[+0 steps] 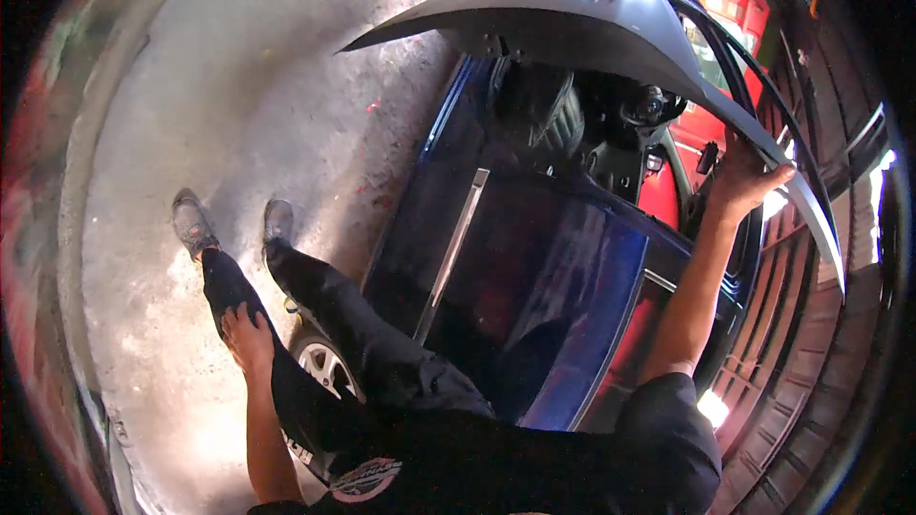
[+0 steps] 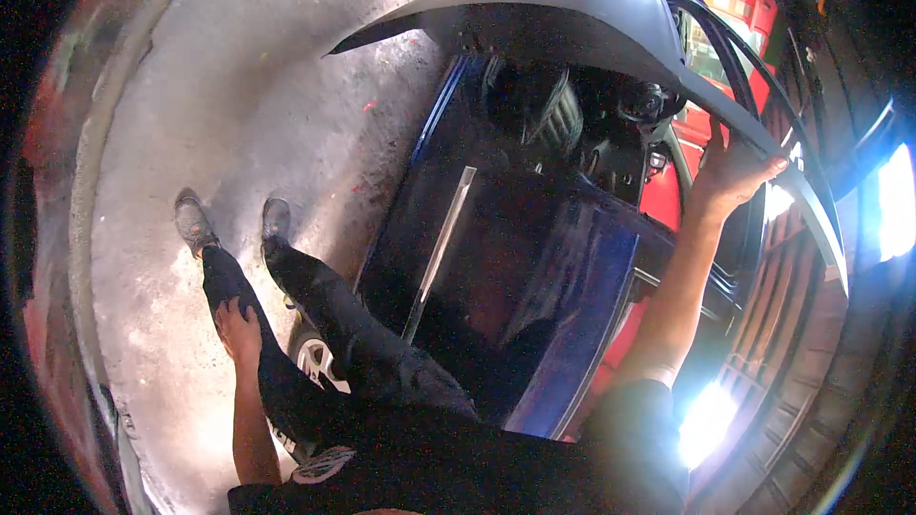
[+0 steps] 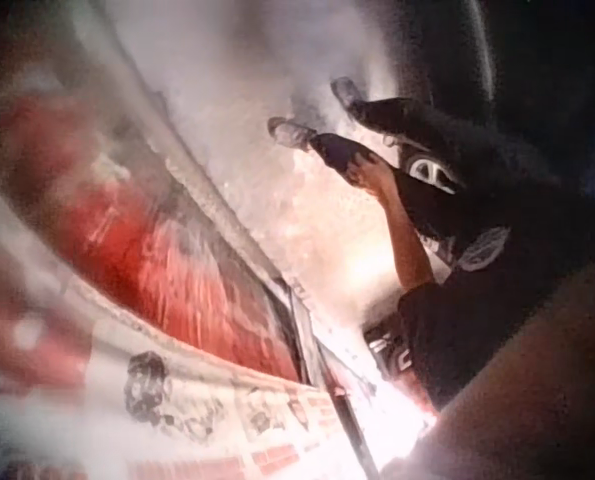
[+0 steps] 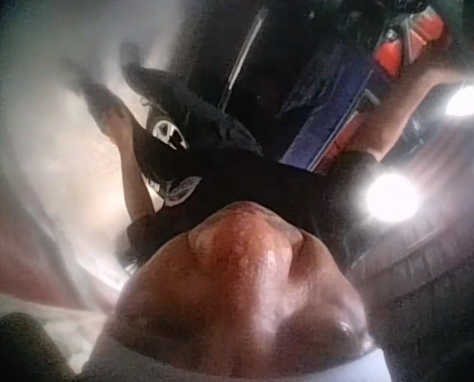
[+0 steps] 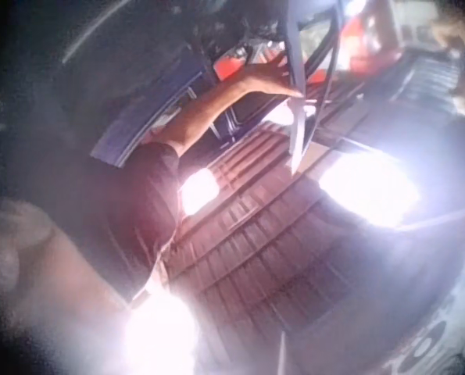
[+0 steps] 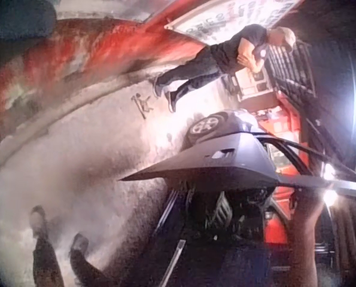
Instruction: Applying a black vinyl wrap panel to the exterior trim of a car door.
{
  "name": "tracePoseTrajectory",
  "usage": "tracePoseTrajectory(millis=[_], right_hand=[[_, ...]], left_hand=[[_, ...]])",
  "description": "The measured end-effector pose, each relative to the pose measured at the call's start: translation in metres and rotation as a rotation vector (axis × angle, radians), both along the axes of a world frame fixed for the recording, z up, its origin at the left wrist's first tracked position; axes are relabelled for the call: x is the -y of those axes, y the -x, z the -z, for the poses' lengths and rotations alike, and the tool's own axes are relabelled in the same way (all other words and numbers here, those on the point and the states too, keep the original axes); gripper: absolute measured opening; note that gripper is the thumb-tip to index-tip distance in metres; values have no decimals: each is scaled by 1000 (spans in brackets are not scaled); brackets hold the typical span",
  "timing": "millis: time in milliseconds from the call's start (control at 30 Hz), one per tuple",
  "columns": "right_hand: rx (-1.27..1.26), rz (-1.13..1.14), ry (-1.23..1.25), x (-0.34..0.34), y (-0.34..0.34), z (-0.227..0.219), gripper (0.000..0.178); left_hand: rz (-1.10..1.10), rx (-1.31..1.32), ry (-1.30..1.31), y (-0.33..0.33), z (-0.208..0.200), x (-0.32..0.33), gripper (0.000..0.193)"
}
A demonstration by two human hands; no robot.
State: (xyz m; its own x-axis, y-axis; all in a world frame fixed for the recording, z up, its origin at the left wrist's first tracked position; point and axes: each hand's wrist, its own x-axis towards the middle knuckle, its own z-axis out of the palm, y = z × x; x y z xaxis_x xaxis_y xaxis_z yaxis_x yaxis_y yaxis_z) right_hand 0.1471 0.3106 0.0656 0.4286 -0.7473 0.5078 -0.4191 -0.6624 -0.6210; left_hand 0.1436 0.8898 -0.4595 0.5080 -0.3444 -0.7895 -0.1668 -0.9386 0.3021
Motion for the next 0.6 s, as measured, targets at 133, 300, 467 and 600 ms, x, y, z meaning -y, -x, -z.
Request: tracePoseTrajectory(millis=[133,300,467,600], right_hand=[[-270,125,154,-7,-12,-1,93],[-113,26,-33,-10,-22,-1,85],[-91,3,-33,-7,-21,-1,89],[-133,-38,-40,-5,-22,-2,92]], left_hand=[[-5,9,39,-2,-1,-2,41],[16,-22,42,-1,1,-6,39],[-4,30,25,6,4,-9,38],[-10,7,51,11,6,-8,38]])
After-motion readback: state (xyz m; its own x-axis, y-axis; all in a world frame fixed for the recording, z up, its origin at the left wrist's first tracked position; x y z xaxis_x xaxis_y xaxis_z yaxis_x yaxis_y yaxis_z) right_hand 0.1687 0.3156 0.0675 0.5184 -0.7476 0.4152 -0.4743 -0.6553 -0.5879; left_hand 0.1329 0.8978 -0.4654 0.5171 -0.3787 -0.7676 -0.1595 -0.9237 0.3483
